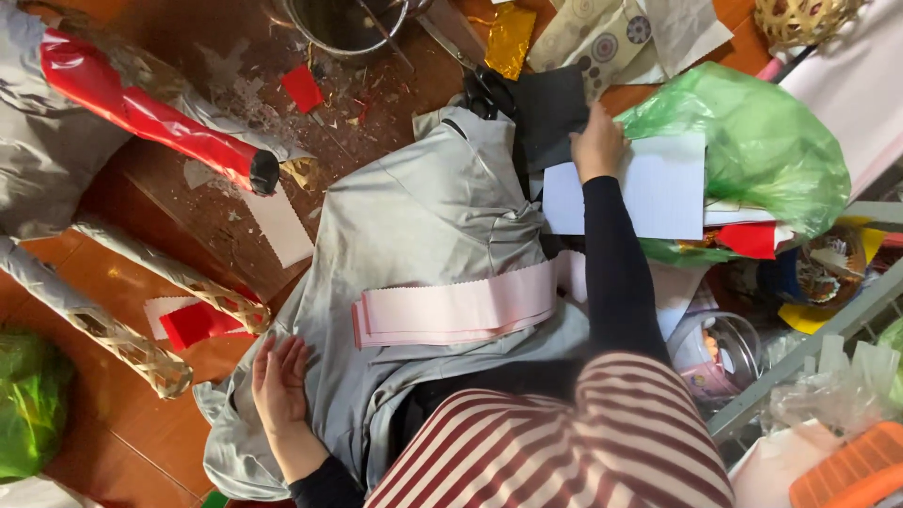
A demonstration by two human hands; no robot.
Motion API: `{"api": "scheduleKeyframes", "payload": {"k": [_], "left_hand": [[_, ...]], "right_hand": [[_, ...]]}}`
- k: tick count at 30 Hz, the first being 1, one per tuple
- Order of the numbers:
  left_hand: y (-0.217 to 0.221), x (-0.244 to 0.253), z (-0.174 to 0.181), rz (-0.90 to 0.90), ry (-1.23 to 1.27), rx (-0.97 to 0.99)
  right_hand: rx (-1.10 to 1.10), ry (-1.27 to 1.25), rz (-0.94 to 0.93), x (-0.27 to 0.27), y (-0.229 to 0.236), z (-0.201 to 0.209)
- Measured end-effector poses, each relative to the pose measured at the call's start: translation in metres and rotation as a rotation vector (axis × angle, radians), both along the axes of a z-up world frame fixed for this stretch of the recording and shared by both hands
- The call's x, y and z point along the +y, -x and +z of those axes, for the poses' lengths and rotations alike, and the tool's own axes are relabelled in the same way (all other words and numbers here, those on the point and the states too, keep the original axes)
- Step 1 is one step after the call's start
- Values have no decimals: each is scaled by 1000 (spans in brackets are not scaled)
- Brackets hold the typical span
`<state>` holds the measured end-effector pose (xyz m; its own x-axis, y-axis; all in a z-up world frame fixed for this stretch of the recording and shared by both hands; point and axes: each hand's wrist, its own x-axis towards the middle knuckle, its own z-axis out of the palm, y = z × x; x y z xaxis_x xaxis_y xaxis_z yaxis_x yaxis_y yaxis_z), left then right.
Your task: Wrapping colored paper strips around a bamboo frame to create a decorative giraffe figure.
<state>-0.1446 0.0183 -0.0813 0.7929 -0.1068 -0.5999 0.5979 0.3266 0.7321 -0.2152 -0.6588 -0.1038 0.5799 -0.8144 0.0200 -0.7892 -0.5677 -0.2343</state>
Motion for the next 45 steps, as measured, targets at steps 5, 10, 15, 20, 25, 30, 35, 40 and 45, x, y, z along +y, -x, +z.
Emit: {"api": "scheduleKeyframes", "payload": {"k": [5, 10, 15, 20, 25, 30, 35, 40, 45], "left_hand": [[1, -3, 4, 6, 3, 3], [2, -8, 2, 42, 42, -31], [4, -29, 16, -87, -106, -58], [10, -90, 43, -205, -121, -143], [26, -113, 23, -126, -67, 48], [41, -79, 21, 246, 320, -149], [58, -76, 34, 276, 256, -207], [61, -89, 30, 251, 211, -221], [61, -91, 41, 149, 423, -286]], "right_hand": [[-340, -161, -139, -31, 27, -61], [-569, 37, -74, -28, 18, -20], [-790, 34, 233, 68, -25, 130], [-666, -282, 697, 210, -31, 199], [-584, -1041, 719, 287, -36, 155], [-482, -1128, 883, 346, -63, 141], [-290, -667, 1237, 381, -52, 148], [-269, -419, 1510, 389, -53, 146], [24, -1327, 689, 347, -73, 114]]}}
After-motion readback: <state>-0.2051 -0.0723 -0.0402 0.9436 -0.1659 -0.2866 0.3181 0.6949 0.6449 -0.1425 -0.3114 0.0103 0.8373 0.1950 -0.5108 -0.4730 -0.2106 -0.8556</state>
